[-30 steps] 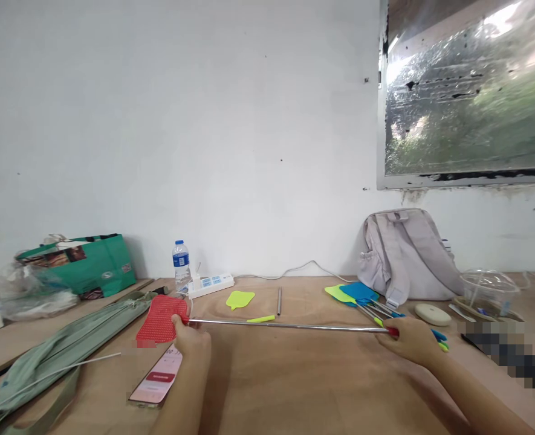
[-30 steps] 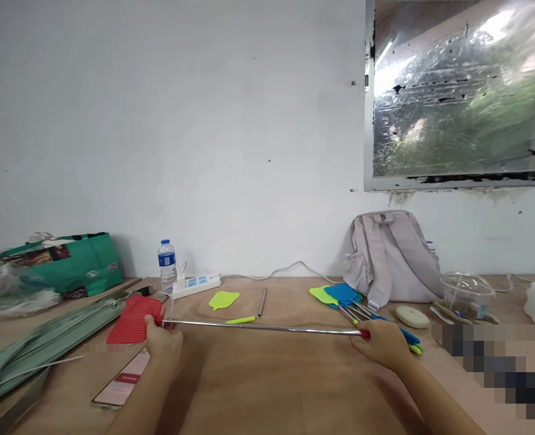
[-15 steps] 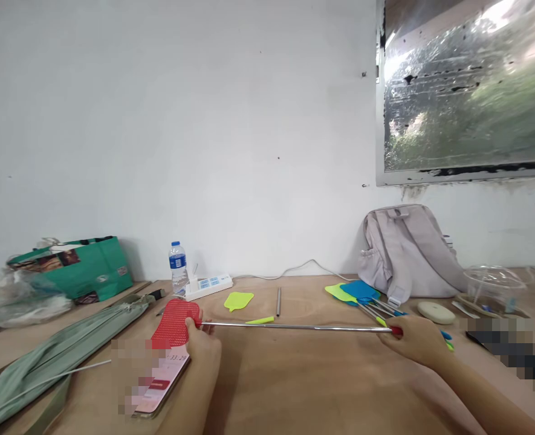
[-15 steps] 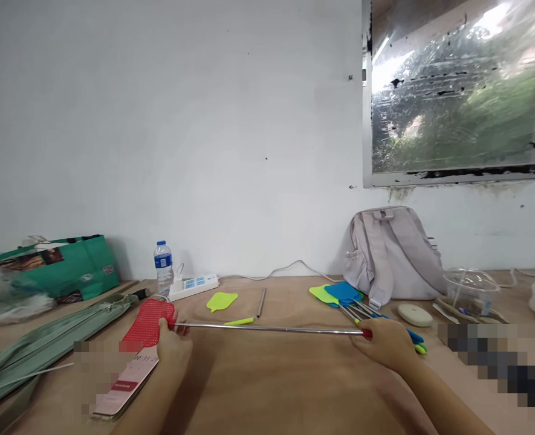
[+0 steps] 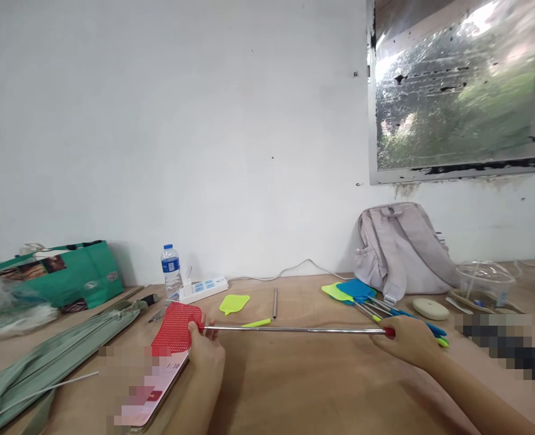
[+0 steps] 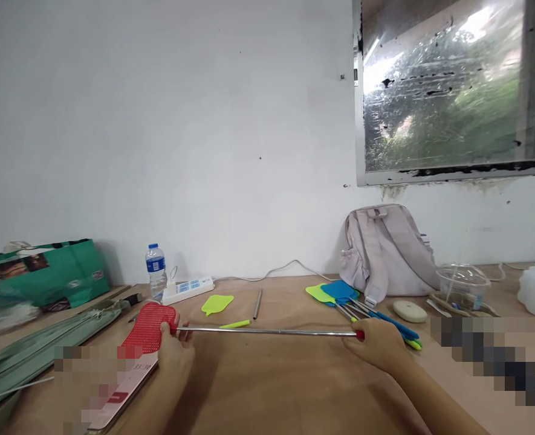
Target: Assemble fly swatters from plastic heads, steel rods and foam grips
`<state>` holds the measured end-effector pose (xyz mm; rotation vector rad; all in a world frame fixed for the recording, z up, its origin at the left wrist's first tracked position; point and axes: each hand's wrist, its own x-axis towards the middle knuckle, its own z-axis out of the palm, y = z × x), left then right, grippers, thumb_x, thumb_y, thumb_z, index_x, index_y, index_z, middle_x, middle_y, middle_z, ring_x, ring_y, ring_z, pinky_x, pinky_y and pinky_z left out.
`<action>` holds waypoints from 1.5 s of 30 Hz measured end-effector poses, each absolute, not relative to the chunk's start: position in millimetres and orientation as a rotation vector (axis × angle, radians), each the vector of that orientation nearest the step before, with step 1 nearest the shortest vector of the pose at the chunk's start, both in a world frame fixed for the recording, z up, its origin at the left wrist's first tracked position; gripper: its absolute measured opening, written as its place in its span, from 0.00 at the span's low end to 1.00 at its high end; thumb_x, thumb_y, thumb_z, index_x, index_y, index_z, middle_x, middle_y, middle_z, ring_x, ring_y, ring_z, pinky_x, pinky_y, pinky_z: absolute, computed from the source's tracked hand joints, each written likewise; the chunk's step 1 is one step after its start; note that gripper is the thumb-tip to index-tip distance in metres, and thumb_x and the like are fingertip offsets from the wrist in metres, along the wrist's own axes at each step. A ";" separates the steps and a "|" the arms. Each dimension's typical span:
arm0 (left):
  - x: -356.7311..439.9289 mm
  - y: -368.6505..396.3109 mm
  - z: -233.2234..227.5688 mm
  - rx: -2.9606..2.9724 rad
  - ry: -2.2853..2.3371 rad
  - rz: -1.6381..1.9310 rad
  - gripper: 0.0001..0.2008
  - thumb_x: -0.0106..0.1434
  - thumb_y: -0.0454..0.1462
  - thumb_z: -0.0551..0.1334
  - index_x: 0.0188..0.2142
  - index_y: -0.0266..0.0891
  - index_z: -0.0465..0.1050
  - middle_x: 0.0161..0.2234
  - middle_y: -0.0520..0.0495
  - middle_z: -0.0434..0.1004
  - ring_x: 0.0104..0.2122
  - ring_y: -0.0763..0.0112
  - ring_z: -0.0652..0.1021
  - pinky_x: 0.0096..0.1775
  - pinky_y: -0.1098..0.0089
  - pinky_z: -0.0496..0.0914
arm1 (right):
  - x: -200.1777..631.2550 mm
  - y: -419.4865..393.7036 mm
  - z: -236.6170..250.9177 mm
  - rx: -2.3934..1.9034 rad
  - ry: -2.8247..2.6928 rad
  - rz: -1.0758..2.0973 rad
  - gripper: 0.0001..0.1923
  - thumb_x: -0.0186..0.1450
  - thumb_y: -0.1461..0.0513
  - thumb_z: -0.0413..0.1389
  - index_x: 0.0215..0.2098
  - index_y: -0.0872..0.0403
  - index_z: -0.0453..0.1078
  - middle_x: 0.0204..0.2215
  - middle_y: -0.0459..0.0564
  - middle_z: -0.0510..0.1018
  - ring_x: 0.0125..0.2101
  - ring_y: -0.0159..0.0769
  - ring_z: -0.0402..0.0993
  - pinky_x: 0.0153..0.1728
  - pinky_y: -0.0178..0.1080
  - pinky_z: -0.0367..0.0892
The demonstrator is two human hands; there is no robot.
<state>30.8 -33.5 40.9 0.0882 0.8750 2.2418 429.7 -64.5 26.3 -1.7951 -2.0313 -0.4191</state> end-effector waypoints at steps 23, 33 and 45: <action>70.6 -29.7 22.4 0.175 0.936 2.165 0.05 0.58 0.34 0.55 0.30 0.39 0.69 0.27 0.53 0.74 0.22 0.77 0.74 0.29 0.74 0.65 | 365.8 -85.8 23.3 -1.904 -1.955 -0.238 0.13 0.50 0.52 0.52 0.16 0.51 0.64 0.18 0.45 0.71 0.21 0.33 0.64 0.19 0.33 0.41; 84.2 -34.3 21.2 0.160 0.903 2.168 0.05 0.58 0.34 0.56 0.28 0.37 0.69 0.28 0.50 0.74 0.23 0.78 0.73 0.28 0.76 0.65 | 354.8 -93.1 21.3 -1.909 -1.908 -0.113 0.14 0.50 0.52 0.52 0.15 0.52 0.64 0.16 0.45 0.69 0.19 0.31 0.62 0.19 0.33 0.42; 135.4 -56.8 22.0 0.383 0.779 1.899 0.08 0.55 0.40 0.59 0.34 0.39 0.72 0.38 0.48 0.75 0.28 0.78 0.74 0.29 0.77 0.65 | 330.3 -99.8 18.3 -1.777 -1.996 0.151 0.10 0.51 0.57 0.53 0.17 0.54 0.62 0.18 0.46 0.69 0.20 0.29 0.61 0.20 0.32 0.44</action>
